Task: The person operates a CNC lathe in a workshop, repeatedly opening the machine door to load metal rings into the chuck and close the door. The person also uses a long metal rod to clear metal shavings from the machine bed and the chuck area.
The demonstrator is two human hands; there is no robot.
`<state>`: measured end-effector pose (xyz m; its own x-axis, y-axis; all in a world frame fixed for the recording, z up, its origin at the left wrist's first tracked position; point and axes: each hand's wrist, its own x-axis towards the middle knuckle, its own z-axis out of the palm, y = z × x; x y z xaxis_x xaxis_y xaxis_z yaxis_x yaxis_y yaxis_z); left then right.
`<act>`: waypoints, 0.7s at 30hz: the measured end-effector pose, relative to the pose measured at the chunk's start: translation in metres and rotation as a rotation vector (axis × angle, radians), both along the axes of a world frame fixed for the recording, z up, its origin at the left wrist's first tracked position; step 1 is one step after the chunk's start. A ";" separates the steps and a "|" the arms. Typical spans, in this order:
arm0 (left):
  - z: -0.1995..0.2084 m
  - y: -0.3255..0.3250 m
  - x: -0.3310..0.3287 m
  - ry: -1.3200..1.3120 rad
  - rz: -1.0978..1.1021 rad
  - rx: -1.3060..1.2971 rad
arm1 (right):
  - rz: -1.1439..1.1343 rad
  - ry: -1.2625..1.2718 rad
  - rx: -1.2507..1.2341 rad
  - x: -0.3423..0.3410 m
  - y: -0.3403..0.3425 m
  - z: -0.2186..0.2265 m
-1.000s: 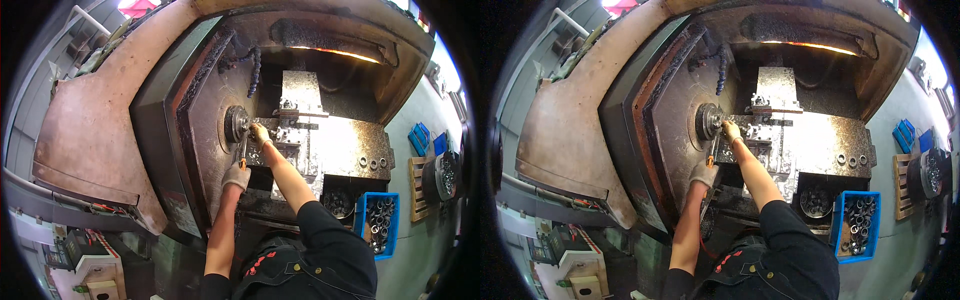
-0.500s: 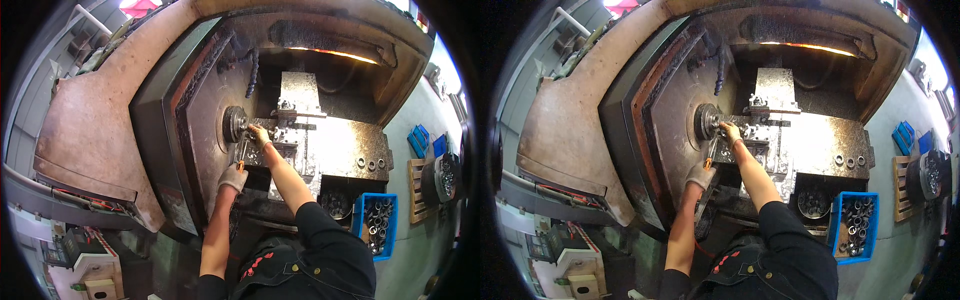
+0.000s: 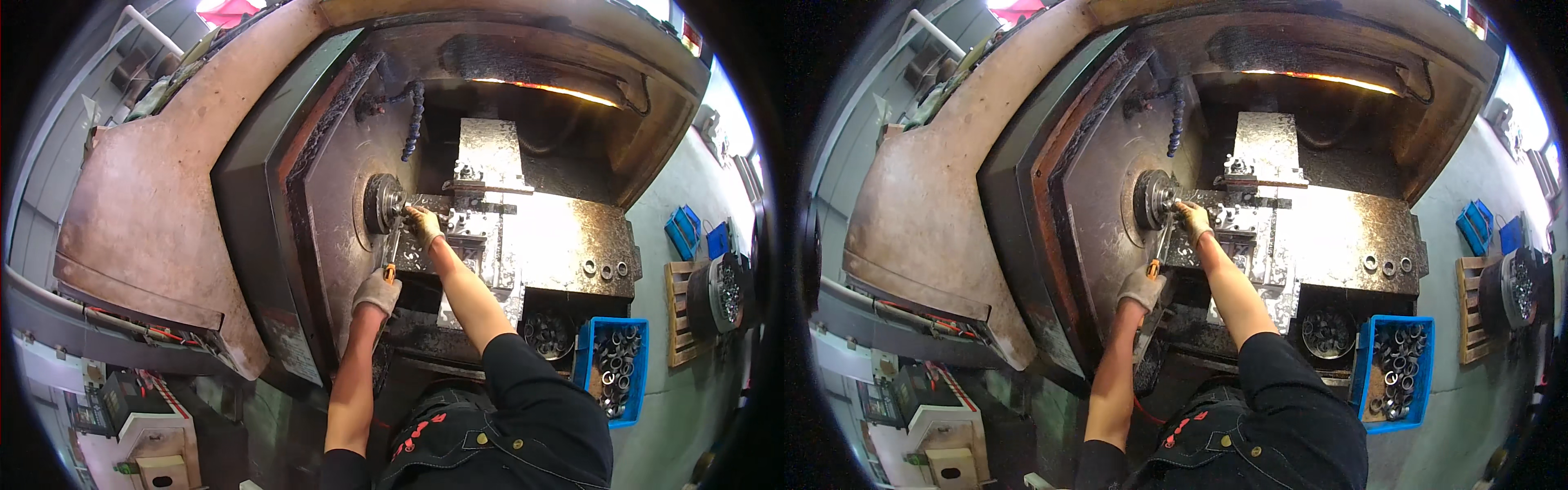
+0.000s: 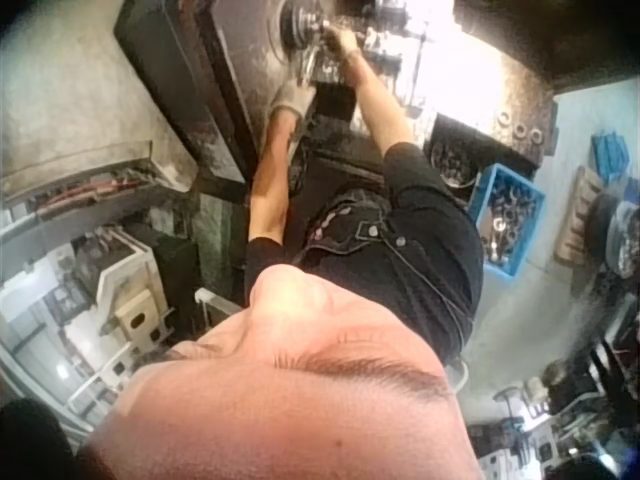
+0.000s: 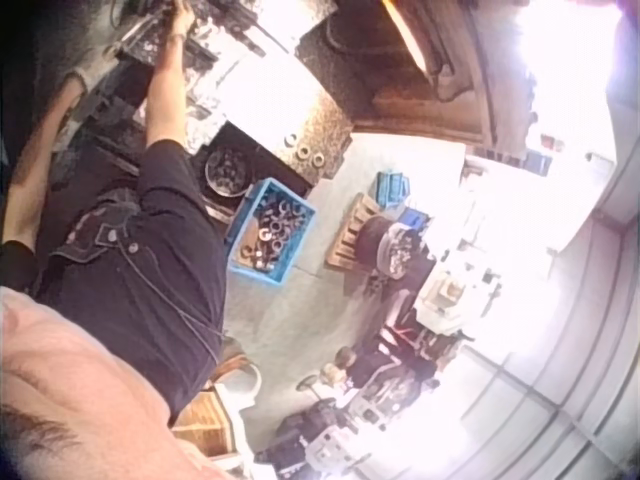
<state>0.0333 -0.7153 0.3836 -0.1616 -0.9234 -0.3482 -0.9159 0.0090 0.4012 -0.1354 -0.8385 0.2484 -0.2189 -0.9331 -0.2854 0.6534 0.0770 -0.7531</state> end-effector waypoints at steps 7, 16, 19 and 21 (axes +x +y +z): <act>0.007 0.014 -0.002 0.023 0.021 -0.019 | -0.015 0.237 0.087 0.005 0.000 0.018; 0.006 0.093 0.021 0.194 0.008 -0.143 | 0.007 0.436 0.042 0.005 -0.008 0.017; 0.002 0.127 0.043 0.352 -0.050 -0.242 | -0.099 0.419 -0.111 0.001 -0.013 0.014; 0.019 0.149 0.065 0.606 -0.170 -0.084 | -0.129 0.444 -0.080 0.000 -0.014 0.005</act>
<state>0.0984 -0.5668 0.4028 -0.4540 -0.8877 -0.0767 -0.5096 0.1881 0.8396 -0.1350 -0.8520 0.2532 -0.4191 -0.9055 -0.0661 0.2674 -0.0535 -0.9621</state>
